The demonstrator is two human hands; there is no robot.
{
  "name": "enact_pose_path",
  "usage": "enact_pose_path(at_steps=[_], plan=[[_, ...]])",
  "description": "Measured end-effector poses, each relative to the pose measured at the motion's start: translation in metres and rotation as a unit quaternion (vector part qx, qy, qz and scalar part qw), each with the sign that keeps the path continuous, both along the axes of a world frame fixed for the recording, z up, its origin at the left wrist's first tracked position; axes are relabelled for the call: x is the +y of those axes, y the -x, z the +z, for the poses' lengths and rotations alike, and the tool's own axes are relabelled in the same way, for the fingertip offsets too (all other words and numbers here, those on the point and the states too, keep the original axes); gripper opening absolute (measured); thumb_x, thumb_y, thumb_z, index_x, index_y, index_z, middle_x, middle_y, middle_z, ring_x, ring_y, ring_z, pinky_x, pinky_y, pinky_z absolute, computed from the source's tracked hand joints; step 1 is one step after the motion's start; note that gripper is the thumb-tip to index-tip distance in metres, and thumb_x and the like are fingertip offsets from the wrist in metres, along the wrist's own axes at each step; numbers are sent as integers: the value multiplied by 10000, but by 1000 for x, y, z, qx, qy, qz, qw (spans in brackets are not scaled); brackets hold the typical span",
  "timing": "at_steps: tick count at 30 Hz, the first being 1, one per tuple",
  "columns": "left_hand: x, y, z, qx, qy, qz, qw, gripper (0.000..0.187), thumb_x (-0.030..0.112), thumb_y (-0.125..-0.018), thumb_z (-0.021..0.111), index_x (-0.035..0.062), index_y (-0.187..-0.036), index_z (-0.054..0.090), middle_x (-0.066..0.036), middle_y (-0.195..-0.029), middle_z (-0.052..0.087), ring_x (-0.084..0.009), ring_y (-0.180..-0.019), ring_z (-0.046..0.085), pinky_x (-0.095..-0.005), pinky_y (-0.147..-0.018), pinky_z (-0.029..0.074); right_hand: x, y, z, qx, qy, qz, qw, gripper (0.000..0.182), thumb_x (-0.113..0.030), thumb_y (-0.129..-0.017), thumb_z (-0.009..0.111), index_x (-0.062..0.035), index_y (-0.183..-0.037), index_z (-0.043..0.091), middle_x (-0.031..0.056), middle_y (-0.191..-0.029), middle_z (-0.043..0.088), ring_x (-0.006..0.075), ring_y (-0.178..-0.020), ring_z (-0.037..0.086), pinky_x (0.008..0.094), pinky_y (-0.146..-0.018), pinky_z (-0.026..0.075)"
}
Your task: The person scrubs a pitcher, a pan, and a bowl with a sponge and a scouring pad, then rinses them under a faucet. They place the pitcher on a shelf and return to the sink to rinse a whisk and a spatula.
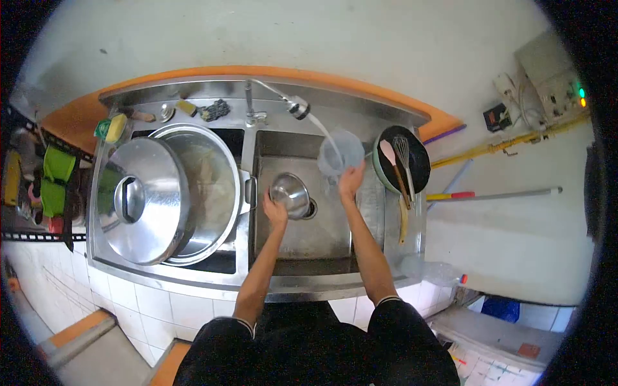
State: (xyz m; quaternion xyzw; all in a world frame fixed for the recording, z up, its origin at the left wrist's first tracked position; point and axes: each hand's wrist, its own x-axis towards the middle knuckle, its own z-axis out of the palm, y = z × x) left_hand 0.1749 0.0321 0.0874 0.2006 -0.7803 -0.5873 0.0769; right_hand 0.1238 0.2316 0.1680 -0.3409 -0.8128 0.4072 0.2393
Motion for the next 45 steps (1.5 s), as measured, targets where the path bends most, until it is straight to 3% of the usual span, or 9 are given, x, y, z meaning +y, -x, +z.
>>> enact_pose_path(at_steps=[7, 10, 13, 16, 22, 28, 34, 40, 45], plan=[[28, -43, -38, -194, -210, 100, 953, 531, 58, -792, 369, 51, -1323, 346, -187, -1298, 418, -328, -1179, 417, -389, -979, 333, 20, 0, -23, -28, -48, 75, 996, 430, -67, -806, 435, -7, -1231, 406, 219, -1126, 536, 361, -1027, 521, 408, -883, 389], [19, -58, -42, -197, -448, 157, 858, 632, 120, -792, 406, 229, -1389, 230, -136, -1233, 447, -309, -1019, 504, -411, -831, 434, 33, -3, -10, -225, -95, 179, 953, 430, -115, -805, 512, 0, -1209, 423, 207, -1088, 559, 352, -1010, 532, 397, -860, 405], [12, -68, -28, -264, -419, 215, 842, 683, 134, -778, 424, 296, -1392, 171, -138, -1189, 449, -294, -932, 518, -420, -753, 459, 31, -7, 18, -164, 11, 345, 924, 556, -223, -781, 600, 8, -1242, 392, 227, -1071, 565, 376, -1018, 531, 417, -863, 417], [3, -73, -35, -290, -388, 194, 853, 655, 63, -725, 414, 174, -1344, 231, -182, -1266, 419, -322, -1138, 445, -402, -956, 360, 16, -14, 43, -78, -92, 511, 851, 587, -237, -728, 676, 19, -1196, 431, 232, -971, 603, 386, -896, 587, 424, -767, 465], [3, -83, -73, -176, -246, 66, 951, 705, 65, -736, 429, 169, -1382, 167, -161, -1302, 384, -312, -1090, 469, -345, -886, 405, -98, -43, 110, -415, -313, 492, 699, 788, -143, -652, 690, 132, -1278, 298, 282, -1010, 576, 323, -908, 611, 403, -757, 488], [-9, -72, 4, -172, -288, 29, 942, 522, 30, -808, 399, 181, -1301, 317, -177, -1277, 440, -319, -1189, 408, -388, -986, 308, -130, -60, 122, -317, -478, 574, 585, 429, -119, -666, 620, 96, -1034, 576, 269, -1026, 584, 253, -776, 650, 360, -622, 506], [2, -56, 1, -167, -319, -8, 933, 450, 60, -861, 443, 162, -1287, 343, -207, -1273, 435, -342, -1178, 418, -392, -979, 311, -150, -74, 141, -276, -535, 518, 608, 525, -72, -683, 564, 175, -1133, 452, 151, -711, 636, 259, -642, 642, 358, -535, 482], [-3, -20, 10, 25, -22, -98, 995, 526, -22, -702, 520, 67, -1210, 421, -189, -1103, 517, -400, -1017, 501, -440, -878, 402, -155, -85, 169, -370, -491, 448, 650, 595, -96, -728, 554, 161, -1224, 349, 148, -701, 634, 280, -630, 638, 382, -534, 495], [-10, 56, 46, 27, 260, -310, 914, 326, 68, -722, 579, 46, -1042, 521, -165, -953, 587, -373, -880, 575, -448, -752, 477, -132, -111, 159, -412, -431, 401, 696, 768, -162, -697, 644, 147, -1279, 249, 169, -704, 624, 321, -650, 628, 408, -578, 504]])
